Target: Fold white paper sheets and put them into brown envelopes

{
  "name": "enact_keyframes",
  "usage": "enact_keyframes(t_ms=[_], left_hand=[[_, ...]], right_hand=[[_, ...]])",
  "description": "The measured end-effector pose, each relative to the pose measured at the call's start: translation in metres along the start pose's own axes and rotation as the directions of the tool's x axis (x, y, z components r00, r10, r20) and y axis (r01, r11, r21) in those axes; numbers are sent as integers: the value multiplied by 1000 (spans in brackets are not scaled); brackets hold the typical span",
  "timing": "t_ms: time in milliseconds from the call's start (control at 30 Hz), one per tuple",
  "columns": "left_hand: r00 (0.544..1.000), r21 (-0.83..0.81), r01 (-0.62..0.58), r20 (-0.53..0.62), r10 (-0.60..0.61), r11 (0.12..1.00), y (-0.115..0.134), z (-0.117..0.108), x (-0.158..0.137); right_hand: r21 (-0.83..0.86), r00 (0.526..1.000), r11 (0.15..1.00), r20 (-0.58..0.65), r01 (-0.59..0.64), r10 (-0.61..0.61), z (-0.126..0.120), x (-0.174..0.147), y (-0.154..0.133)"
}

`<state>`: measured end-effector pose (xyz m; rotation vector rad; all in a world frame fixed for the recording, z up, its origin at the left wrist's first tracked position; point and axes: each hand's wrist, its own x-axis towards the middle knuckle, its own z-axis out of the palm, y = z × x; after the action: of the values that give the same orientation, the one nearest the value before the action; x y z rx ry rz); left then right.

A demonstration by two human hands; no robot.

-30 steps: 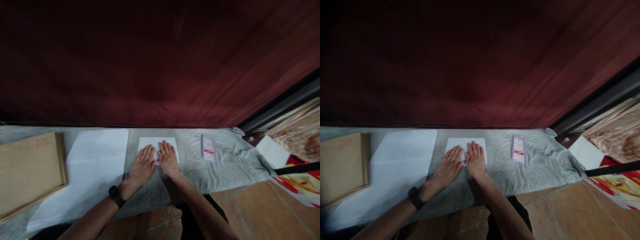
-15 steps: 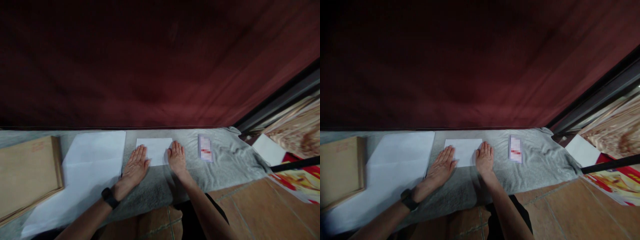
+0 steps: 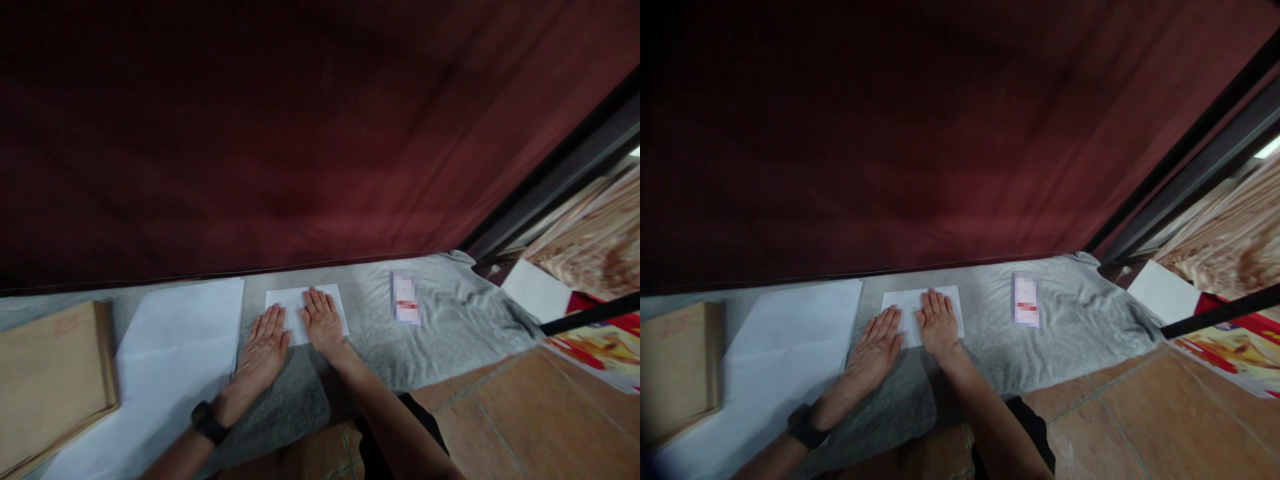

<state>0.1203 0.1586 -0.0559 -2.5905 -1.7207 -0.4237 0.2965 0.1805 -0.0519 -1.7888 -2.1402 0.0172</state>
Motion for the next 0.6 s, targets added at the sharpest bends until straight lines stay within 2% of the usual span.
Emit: enact_keyframes(t_ms=[100, 200, 300, 433, 600], left_hand=[[1000, -35, 12, -12, -12, 999, 13, 2, 13], [1000, -102, -21, -6, 21, 995, 33, 8, 37], [1000, -119, 21, 15, -20, 993, 43, 16, 60], [999, -78, 45, 7, -45, 996, 41, 21, 68], [994, -3, 110, -13, -110, 994, 31, 19, 58]], right_hand=[[-11, 999, 1000, 32, -5, 6, -4, 0, 1], [-26, 996, 999, 81, 45, -43, -9, -1, 1], [-35, 994, 998, 103, 44, -40, -11, -1, 1], [-17, 996, 999, 76, -44, 45, -8, 1, 2], [-3, 994, 994, 19, -107, 107, -4, 1, 12]])
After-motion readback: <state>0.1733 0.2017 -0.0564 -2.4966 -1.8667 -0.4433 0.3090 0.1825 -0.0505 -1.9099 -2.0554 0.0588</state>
